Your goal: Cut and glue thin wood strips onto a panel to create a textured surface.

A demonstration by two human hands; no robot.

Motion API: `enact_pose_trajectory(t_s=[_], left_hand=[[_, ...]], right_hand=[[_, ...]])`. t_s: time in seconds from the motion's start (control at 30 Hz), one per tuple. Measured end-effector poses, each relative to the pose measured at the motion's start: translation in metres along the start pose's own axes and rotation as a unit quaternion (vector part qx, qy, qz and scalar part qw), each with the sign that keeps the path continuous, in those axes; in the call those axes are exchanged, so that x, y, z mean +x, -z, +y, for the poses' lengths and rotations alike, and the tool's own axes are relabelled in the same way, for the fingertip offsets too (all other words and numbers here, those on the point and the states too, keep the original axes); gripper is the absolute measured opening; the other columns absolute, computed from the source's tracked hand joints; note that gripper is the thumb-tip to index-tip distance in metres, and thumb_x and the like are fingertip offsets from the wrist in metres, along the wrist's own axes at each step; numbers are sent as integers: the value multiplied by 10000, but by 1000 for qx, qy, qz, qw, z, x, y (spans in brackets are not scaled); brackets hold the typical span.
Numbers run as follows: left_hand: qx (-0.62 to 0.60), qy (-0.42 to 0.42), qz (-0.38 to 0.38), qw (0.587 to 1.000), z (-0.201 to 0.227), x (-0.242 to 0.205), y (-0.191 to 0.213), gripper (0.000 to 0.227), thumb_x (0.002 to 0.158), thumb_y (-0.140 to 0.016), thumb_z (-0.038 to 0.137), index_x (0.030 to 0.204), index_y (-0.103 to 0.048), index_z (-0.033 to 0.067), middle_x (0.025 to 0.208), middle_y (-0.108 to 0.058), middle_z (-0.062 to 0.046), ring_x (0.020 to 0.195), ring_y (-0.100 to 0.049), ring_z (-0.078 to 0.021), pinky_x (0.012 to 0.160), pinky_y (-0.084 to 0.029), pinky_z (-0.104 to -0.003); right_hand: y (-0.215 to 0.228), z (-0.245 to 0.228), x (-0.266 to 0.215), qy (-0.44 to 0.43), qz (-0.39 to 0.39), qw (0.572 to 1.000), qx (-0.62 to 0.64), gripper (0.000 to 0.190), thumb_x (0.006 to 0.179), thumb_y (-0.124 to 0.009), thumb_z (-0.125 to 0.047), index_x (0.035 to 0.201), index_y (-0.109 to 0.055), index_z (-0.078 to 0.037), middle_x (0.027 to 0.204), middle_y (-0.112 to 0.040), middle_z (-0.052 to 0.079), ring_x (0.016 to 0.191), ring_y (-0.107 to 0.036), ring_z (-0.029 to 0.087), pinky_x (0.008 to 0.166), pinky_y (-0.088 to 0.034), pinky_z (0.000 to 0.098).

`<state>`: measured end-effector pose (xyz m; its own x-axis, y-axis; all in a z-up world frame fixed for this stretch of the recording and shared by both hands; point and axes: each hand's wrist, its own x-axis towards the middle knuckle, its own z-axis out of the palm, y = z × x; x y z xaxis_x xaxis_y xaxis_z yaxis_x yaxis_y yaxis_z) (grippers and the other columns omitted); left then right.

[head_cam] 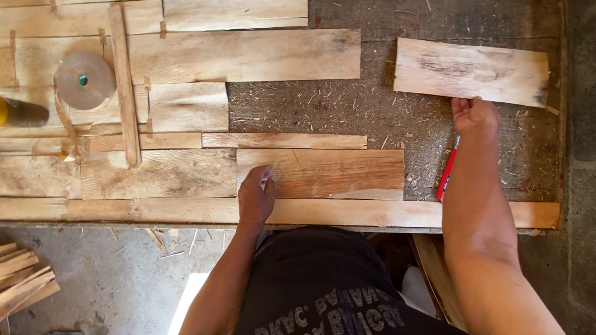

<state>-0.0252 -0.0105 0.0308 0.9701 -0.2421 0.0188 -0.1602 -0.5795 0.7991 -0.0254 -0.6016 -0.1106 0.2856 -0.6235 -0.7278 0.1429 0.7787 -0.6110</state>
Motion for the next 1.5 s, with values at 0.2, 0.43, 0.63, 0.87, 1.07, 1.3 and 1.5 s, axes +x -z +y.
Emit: enact_pose_trajectory(t_s=[0.2,0.43,0.63,0.87,1.07,1.3,1.5], left_hand=[[-3,-6,-17,1000,8,4,-2,277,922,-641,22,1198,-659,25,1135,-719,-175,993,-740,-308,846,-604,-374],[8,3,-26,1000,18,9,8,277,923,-644,30,1199,-667,27,1125,-721,-175,982,-735,-313,847,-596,-376],[-1,0,-16,1000,9,7,11,287,922,-644,36,1209,-663,30,1137,-715,-177,1000,-734,-313,849,-598,-375],[-3,0,12,1000,-21,-6,29,287,921,-636,27,1206,-670,30,1129,-719,-178,973,-740,-308,837,-602,-373],[1,24,37,999,-31,-38,54,207,961,-649,71,1158,-704,35,1091,-738,-159,909,-741,-280,793,-601,-357],[5,56,95,994,-48,-47,68,184,965,-643,66,1121,-721,7,1063,-745,-175,897,-743,-287,776,-602,-360],[73,3,112,991,-45,-28,73,216,950,-679,61,1150,-710,-13,1165,-715,-196,1011,-708,-341,868,-590,-411]], right_hand=[[-22,-3,-94,0,32,999,-6,293,1066,-461,-81,1312,-540,56,1137,-668,182,891,-685,233,835,-659,396],[-40,-3,-146,14,62,998,-5,382,1044,-480,-6,1408,-369,24,1184,-626,235,956,-716,268,858,-637,388],[-14,17,-72,23,-15,997,73,353,1061,-404,-89,1408,-436,-28,1204,-641,179,978,-725,267,827,-657,417],[-34,13,-102,31,47,997,51,309,1083,-465,-71,1389,-423,-93,1184,-667,198,945,-726,263,831,-668,398],[-24,15,-77,42,52,997,25,272,1072,-452,-90,1340,-449,-137,1118,-659,131,839,-674,216,752,-645,369],[-32,6,-107,22,63,998,15,311,1063,-489,-68,1374,-509,-73,1130,-674,177,854,-686,224,776,-648,367],[-32,20,-110,104,20,982,-159,365,1043,-411,-72,1406,-429,-42,1241,-642,136,916,-718,219,726,-615,349]])
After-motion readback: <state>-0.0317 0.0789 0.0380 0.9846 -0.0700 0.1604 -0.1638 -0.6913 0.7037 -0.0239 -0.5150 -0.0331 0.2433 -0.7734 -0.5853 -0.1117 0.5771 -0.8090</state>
